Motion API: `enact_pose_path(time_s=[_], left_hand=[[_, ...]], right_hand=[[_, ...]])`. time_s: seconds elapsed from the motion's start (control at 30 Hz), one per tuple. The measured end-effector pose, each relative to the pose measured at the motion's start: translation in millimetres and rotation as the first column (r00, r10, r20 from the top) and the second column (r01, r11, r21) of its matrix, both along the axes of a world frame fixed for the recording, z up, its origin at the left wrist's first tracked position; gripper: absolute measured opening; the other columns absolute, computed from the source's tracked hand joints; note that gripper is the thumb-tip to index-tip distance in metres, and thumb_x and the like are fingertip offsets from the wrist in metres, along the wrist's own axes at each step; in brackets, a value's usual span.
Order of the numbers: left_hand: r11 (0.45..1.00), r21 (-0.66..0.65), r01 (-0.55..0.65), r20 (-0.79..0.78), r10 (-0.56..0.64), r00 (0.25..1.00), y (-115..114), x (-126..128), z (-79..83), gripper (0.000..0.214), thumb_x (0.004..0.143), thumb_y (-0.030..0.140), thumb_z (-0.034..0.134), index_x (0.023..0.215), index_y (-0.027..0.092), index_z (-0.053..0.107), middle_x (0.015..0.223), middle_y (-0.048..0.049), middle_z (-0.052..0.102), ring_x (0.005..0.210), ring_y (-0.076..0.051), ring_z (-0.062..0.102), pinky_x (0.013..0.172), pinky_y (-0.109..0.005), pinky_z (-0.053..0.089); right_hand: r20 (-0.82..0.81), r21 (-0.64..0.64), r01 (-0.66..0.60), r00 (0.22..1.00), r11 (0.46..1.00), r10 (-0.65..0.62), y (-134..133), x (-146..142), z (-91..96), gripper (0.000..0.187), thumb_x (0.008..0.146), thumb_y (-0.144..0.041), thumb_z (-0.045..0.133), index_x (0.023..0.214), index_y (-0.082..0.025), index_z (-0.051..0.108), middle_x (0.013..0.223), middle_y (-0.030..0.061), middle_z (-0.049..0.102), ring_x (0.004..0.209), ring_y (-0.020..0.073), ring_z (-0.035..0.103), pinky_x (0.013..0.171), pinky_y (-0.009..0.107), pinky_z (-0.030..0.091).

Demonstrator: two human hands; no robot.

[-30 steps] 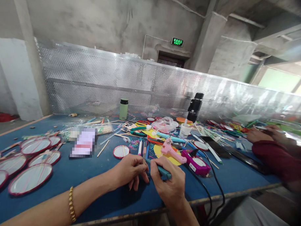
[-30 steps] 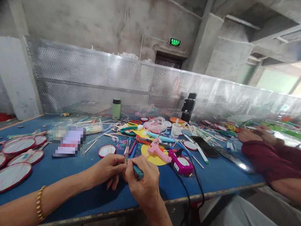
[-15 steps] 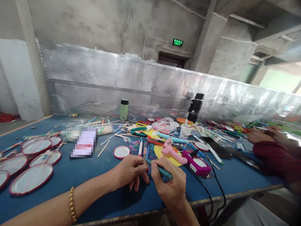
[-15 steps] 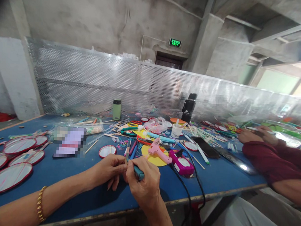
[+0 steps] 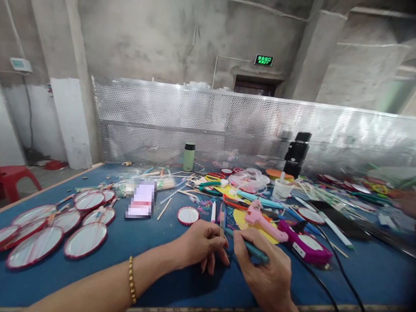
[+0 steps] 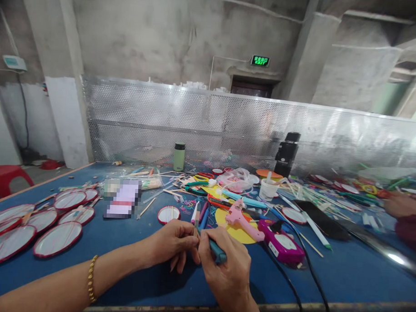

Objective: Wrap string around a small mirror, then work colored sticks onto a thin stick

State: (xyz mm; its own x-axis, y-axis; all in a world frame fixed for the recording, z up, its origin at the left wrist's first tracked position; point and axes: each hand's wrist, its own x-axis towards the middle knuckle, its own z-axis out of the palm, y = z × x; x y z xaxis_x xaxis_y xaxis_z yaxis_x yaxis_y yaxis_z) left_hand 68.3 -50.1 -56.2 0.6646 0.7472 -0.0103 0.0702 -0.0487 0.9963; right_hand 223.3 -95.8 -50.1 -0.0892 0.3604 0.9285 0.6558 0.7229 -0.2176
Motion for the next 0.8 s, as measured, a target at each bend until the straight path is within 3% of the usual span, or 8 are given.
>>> enact_pose_path(time_s=[0.33, 0.8], left_hand=[[1.0, -0.029, -0.005, 0.01, 0.005, 1.0, 0.3, 0.6, 4.1, 0.023, 0.076, 0.038, 0.055, 0.078, 0.016, 0.049, 0.068, -0.0037, 0.067, 0.031, -0.007, 0.05, 0.029, -0.016, 0.034], [0.999, -0.025, -0.031, -0.019, 0.031, 0.999, -4.4, -0.6, 0.3, 0.032, 0.075, 0.047, 0.055, 0.08, 0.015, 0.049, 0.073, -0.0054, 0.07, 0.033, -0.007, 0.052, 0.027, -0.014, 0.033]], right_hand=[[-0.029, 0.021, 0.019, 0.999, 1.0, -0.019, 2.3, -0.8, 0.8, 0.011, 0.083, -0.018, 0.059, 0.073, -0.023, 0.059, 0.062, 0.0, 0.065, 0.051, 0.0158, 0.061, 0.052, 0.027, 0.047], [-0.04, -0.027, 0.019, 0.999, 0.999, -0.02, -4.0, -1.9, -1.6, 0.015, 0.083, -0.011, 0.058, 0.07, -0.019, 0.056, 0.059, -0.0024, 0.057, 0.052, 0.0097, 0.054, 0.057, 0.022, 0.043]])
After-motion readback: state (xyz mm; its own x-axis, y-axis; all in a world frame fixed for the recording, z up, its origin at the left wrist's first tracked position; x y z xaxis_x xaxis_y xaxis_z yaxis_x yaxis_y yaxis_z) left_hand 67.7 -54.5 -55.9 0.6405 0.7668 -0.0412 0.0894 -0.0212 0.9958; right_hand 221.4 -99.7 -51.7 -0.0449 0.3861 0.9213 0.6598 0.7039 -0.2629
